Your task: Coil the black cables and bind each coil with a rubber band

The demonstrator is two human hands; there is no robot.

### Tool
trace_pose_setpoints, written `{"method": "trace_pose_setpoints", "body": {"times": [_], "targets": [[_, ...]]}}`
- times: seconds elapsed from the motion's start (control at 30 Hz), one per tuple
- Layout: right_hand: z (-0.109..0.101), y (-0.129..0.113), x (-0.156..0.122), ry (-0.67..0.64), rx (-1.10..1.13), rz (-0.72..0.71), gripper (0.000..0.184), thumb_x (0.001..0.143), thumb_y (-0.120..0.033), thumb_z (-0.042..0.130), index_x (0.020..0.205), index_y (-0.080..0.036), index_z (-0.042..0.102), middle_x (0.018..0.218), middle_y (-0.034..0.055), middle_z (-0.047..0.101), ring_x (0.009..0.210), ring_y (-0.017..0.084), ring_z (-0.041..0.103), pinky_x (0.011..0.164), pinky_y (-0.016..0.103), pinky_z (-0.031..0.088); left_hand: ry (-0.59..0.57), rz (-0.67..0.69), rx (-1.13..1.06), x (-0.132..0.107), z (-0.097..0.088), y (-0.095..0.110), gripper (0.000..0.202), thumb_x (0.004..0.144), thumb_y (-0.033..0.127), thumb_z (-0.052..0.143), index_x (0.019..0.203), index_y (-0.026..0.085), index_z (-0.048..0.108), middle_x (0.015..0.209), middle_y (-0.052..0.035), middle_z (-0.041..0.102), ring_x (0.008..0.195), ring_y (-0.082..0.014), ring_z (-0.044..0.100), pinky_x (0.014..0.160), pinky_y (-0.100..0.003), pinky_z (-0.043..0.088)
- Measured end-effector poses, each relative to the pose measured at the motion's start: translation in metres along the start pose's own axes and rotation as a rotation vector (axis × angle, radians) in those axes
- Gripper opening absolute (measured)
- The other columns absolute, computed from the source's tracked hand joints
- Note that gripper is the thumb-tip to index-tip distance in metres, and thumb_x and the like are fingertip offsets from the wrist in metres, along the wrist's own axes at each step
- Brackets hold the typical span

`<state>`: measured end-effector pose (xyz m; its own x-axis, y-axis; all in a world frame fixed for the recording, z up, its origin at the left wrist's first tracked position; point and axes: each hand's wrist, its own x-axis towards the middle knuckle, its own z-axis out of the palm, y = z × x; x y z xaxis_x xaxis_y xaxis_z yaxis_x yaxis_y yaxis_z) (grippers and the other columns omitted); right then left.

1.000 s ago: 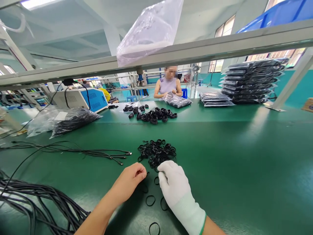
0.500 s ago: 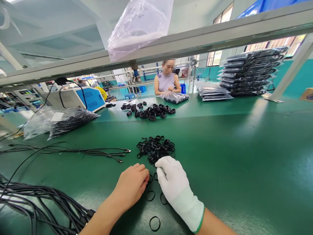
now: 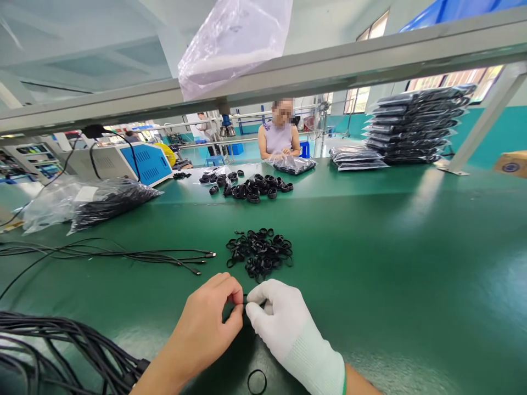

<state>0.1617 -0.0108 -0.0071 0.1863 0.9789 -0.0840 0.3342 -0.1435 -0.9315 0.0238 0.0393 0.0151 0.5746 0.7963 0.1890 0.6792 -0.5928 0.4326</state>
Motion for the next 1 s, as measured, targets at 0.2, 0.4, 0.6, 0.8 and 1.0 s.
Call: {"method": "trace_pose_setpoints", "body": {"times": [0.2, 0.4, 0.6, 0.8, 1.0], "targets": [[-0.006, -0.002, 0.002, -0.076, 0.172, 0.027, 0.012, 0.064, -0.028, 0.050, 0.061, -0.018, 0.056, 0.049, -0.0040, 0.046, 0.045, 0.009, 0.038, 0.046, 0.023, 0.029, 0.057, 0.079, -0.097, -0.001, 0.002, 0.000, 0.017, 0.071, 0.003, 0.049, 0.069, 0.020, 0.047, 0.072, 0.0027, 0.055, 0.069, -0.0148, 0.049, 0.062, -0.026, 0.036], [-0.009, 0.010, 0.007, -0.140, 0.507, 0.079, 0.028, 0.066, -0.043, 0.058, 0.062, -0.015, 0.059, 0.037, -0.0035, 0.046, 0.035, 0.007, 0.034, 0.041, 0.022, 0.021, 0.385, 0.363, -0.095, -0.002, 0.007, -0.005, 0.015, 0.083, 0.006, 0.050, 0.075, 0.019, 0.055, 0.078, -0.0006, 0.056, 0.070, -0.0141, 0.049, 0.064, -0.027, 0.036], [-0.007, 0.011, 0.008, -0.147, 0.534, 0.079, 0.030, 0.068, -0.045, 0.057, 0.062, -0.016, 0.059, 0.035, -0.0039, 0.045, 0.034, 0.007, 0.033, 0.041, 0.023, 0.021, 0.436, 0.412, -0.058, -0.003, 0.009, -0.004, 0.014, 0.084, 0.008, 0.053, 0.078, 0.018, 0.061, 0.075, -0.0019, 0.058, 0.070, -0.0156, 0.049, 0.064, -0.029, 0.036], [-0.008, -0.005, -0.002, -0.042, 0.128, 0.051, 0.019, 0.069, -0.033, 0.047, 0.056, -0.020, 0.047, 0.044, -0.0043, 0.043, 0.043, 0.009, 0.037, 0.045, 0.023, 0.028, 0.357, 0.408, -0.055, -0.004, 0.010, -0.004, 0.015, 0.085, 0.008, 0.051, 0.080, 0.017, 0.061, 0.076, -0.0021, 0.061, 0.071, -0.0172, 0.050, 0.065, -0.031, 0.038], [-0.008, -0.007, -0.003, -0.053, 0.099, 0.038, 0.021, 0.071, -0.034, 0.042, 0.056, -0.020, 0.047, 0.043, -0.0032, 0.045, 0.043, 0.010, 0.039, 0.047, 0.025, 0.030, 0.349, 0.399, -0.056, -0.004, 0.014, -0.003, 0.018, 0.085, 0.005, 0.045, 0.077, 0.016, 0.057, 0.076, -0.0037, 0.060, 0.072, -0.0186, 0.049, 0.065, -0.032, 0.038]]}}
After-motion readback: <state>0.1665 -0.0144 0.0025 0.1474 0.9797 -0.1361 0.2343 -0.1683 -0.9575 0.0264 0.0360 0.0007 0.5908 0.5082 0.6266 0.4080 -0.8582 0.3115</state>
